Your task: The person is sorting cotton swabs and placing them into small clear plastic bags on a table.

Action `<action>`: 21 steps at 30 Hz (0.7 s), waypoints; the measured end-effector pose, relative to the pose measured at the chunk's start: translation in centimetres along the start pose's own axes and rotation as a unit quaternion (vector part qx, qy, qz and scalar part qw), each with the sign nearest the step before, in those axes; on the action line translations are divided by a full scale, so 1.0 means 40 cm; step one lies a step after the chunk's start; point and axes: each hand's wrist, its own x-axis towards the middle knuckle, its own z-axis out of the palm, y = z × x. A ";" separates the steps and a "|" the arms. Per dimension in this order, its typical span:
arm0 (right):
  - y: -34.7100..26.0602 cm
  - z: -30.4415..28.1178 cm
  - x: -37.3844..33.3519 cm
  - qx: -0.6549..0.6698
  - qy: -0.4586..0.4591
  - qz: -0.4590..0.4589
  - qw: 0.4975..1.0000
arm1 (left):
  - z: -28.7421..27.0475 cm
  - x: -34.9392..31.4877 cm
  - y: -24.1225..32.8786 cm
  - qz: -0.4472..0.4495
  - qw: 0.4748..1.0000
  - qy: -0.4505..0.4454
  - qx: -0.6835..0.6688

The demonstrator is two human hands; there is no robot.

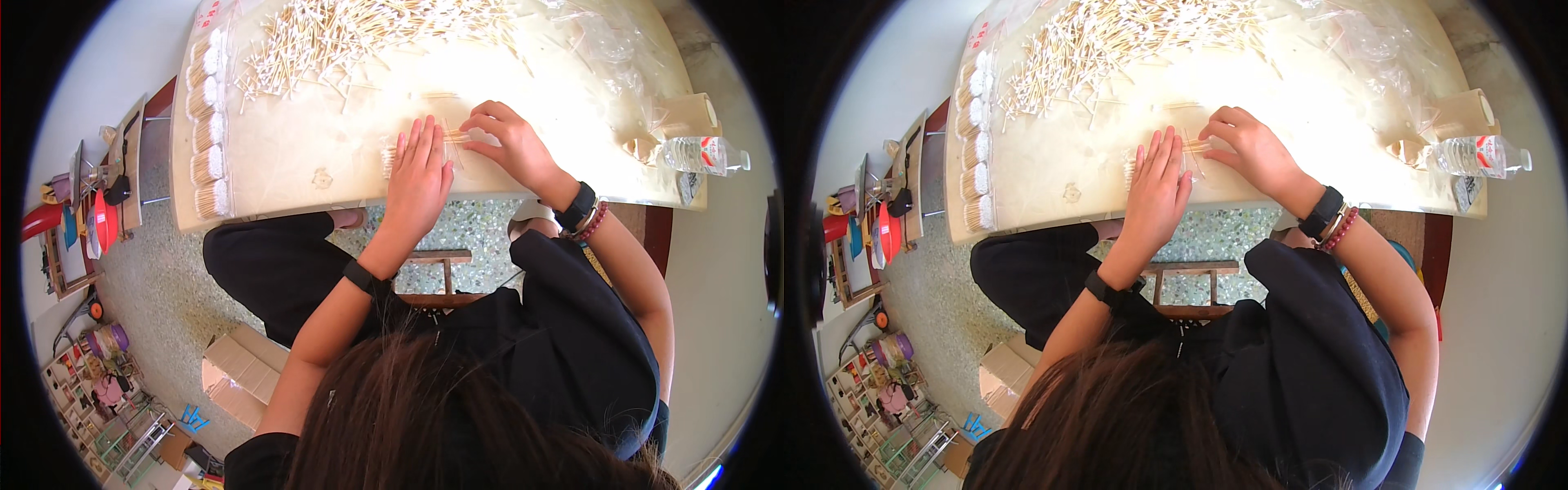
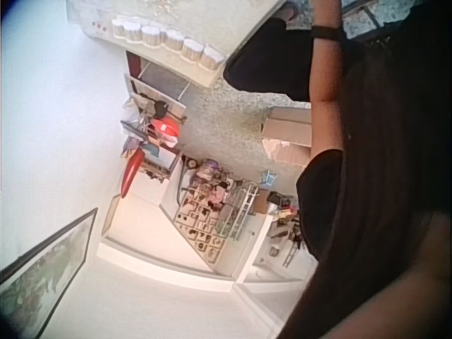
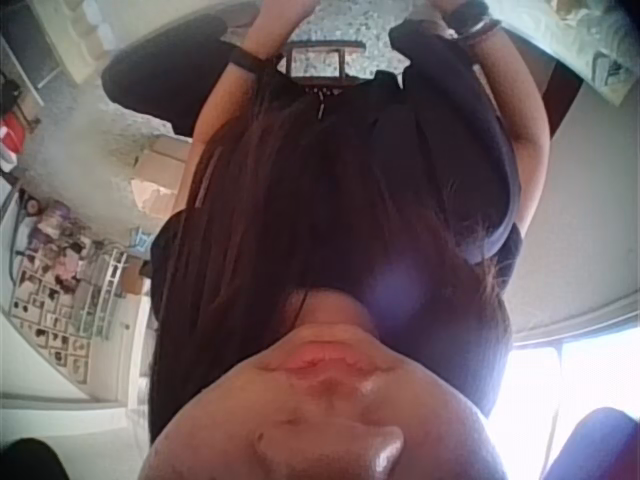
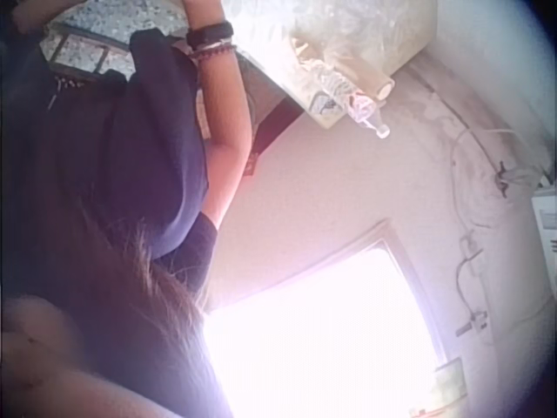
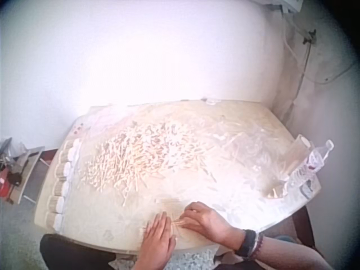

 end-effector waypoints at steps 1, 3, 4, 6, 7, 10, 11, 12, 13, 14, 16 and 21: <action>0.001 0.001 -0.001 0.001 0.000 0.000 1.000 | 0.000 0.000 0.000 -0.001 1.000 0.000 -0.002; 0.003 0.003 -0.003 0.103 -0.052 0.142 0.983 | 0.000 0.000 -0.001 0.000 1.000 0.002 0.000; 0.001 0.003 -0.003 0.104 -0.053 0.143 0.983 | 0.000 0.000 -0.001 0.001 1.000 0.004 0.001; -0.007 0.002 0.001 0.162 -0.047 0.226 0.959 | -0.001 0.000 0.000 -0.001 1.000 0.005 -0.002; -0.008 0.005 0.001 0.162 -0.047 0.227 0.959 | 0.000 0.000 0.001 -0.004 1.000 0.006 -0.004; -0.013 0.008 0.002 0.219 -0.019 0.273 0.936 | 0.000 0.000 0.001 -0.003 1.000 0.007 0.000; -0.017 0.006 0.002 0.224 -0.018 0.299 0.927 | 0.001 0.000 0.000 -0.003 1.000 0.007 0.000; -0.019 0.005 0.002 0.230 -0.018 0.325 0.917 | 0.002 0.000 0.001 -0.002 1.000 0.005 -0.001; -0.019 0.005 0.002 0.230 -0.019 0.325 0.917 | 0.002 0.000 0.000 0.000 1.000 0.004 -0.002; -0.019 0.005 0.003 0.238 -0.019 0.319 0.917 | 0.002 -0.001 -0.001 0.000 1.000 0.004 -0.001; -0.011 0.007 0.001 0.246 -0.020 0.315 0.916 | 0.002 -0.001 0.000 -0.007 1.000 -0.010 -0.018; 0.003 0.018 0.001 0.200 -0.065 0.232 0.950 | 0.001 -0.001 0.000 -0.002 1.000 0.004 0.003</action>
